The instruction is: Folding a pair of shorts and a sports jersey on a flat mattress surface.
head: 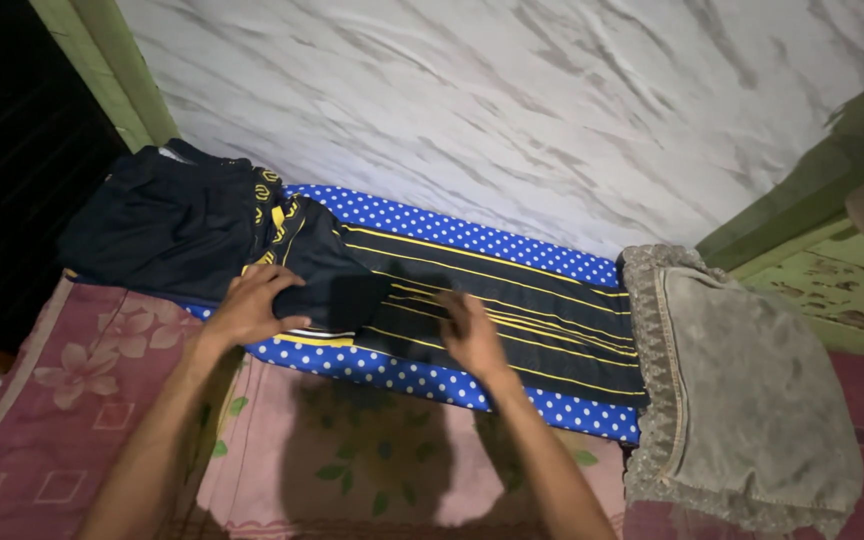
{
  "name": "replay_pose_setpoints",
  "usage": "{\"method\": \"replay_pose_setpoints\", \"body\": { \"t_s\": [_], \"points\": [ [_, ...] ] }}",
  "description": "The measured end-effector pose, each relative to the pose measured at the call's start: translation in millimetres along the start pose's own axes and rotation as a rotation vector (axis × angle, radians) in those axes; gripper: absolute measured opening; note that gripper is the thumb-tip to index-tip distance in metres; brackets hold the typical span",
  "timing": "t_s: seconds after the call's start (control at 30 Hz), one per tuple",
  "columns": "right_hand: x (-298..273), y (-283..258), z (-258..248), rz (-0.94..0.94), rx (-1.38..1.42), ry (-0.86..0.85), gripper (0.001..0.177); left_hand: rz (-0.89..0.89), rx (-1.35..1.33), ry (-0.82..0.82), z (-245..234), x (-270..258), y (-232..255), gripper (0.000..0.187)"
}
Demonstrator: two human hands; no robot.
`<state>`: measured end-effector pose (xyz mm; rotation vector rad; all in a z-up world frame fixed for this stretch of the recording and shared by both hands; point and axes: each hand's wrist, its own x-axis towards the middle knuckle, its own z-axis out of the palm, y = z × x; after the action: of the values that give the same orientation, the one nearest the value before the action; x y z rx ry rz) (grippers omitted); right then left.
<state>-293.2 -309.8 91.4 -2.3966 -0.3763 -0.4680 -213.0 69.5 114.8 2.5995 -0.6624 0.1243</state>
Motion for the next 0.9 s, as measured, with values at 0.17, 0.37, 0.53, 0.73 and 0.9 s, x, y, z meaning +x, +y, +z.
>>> {"method": "replay_pose_setpoints", "body": {
  "t_s": [0.17, 0.37, 0.53, 0.73, 0.9],
  "points": [
    [28.1, -46.7, 34.3, -0.052, 0.069, -0.139, 0.047, 0.021, 0.004, -0.146, 0.1, -2.5, -21.5, 0.087],
    [42.4, -84.7, 50.3, -0.046, 0.177, -0.274, 0.053, 0.059, -0.08, -0.089, 7.9, -2.4, -56.2, 0.071],
    [45.2, -79.3, 70.0, -0.207, 0.205, -0.132, 0.043, 0.153, -0.13, 0.013, 4.3, -3.3, -63.2, 0.039],
    [57.8, -68.6, 81.2, -0.107, 0.389, -0.16, 0.02, 0.01, -0.319, 0.02, -15.3, 8.8, -42.6, 0.003],
    [74.5, -28.8, 119.3, 0.207, 0.755, -0.169, 0.016, 0.14, -0.426, -0.046, 4.7, 23.5, -68.2, 0.051]
  ]
}}
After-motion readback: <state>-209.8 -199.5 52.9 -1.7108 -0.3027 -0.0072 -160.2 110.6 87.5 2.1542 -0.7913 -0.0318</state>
